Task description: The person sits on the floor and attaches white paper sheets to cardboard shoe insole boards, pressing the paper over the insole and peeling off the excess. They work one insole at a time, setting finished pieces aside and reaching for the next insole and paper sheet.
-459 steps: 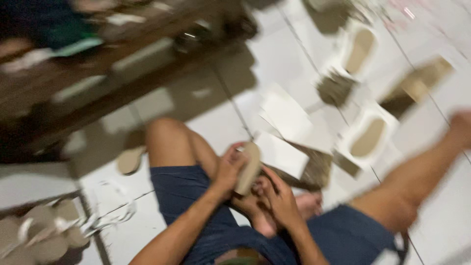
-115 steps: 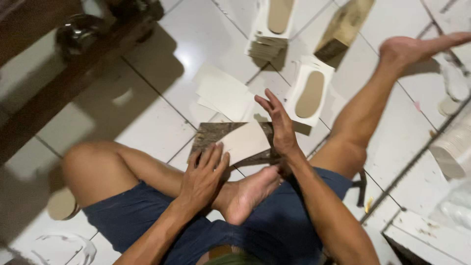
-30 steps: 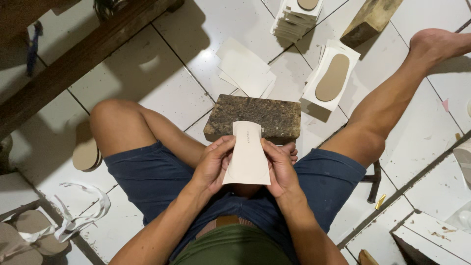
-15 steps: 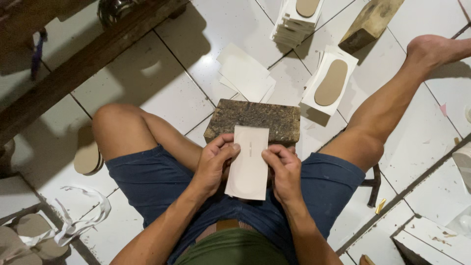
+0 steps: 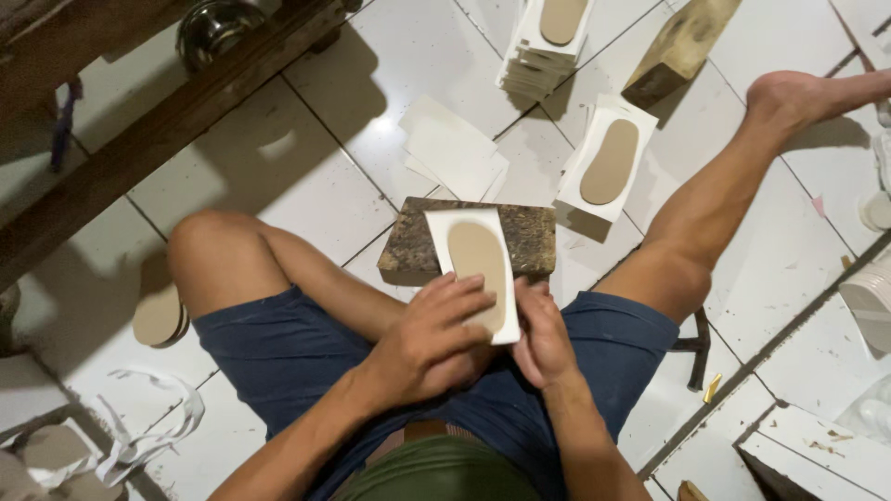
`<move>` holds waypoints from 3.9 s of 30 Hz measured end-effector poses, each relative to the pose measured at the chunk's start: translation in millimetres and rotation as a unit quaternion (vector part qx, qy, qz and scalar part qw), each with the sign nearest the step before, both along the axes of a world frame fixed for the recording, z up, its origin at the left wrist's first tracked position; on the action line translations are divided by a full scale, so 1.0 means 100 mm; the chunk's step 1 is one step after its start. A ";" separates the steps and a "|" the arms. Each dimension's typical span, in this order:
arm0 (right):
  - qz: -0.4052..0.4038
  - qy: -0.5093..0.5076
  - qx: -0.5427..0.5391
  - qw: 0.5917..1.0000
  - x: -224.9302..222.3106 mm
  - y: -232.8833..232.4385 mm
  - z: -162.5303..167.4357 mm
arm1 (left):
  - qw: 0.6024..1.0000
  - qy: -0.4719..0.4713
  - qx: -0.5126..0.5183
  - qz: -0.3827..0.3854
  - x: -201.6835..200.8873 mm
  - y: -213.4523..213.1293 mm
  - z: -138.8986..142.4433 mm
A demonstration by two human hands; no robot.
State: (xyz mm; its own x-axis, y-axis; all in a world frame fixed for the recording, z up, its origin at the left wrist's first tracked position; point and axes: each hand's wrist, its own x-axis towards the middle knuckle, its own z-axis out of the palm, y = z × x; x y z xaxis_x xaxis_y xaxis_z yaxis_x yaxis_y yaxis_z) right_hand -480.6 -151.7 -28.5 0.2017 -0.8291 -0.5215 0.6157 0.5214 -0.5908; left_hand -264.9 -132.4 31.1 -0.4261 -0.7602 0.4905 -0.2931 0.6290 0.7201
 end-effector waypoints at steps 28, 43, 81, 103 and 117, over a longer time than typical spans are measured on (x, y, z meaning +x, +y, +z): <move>0.037 0.380 -0.217 0.898 0.02 0.11 0.03 | 0.783 0.344 0.512 0.083 -0.07 0.15 -0.50; -0.268 0.379 -0.251 0.849 -1.20 -1.12 -0.11 | 0.783 0.329 0.489 0.200 0.09 -0.06 -0.69; 0.351 0.681 -0.420 0.486 1.00 -2.20 -0.80 | 0.729 -0.183 0.213 0.625 3.17 0.54 -1.12; 0.018 0.466 -0.381 0.799 0.52 -1.74 -0.29 | 0.678 -0.267 0.227 0.646 3.03 0.49 -0.99; 0.070 0.625 -0.465 0.622 0.05 -0.68 -0.32 | 0.858 0.114 0.415 0.280 0.91 0.06 -0.37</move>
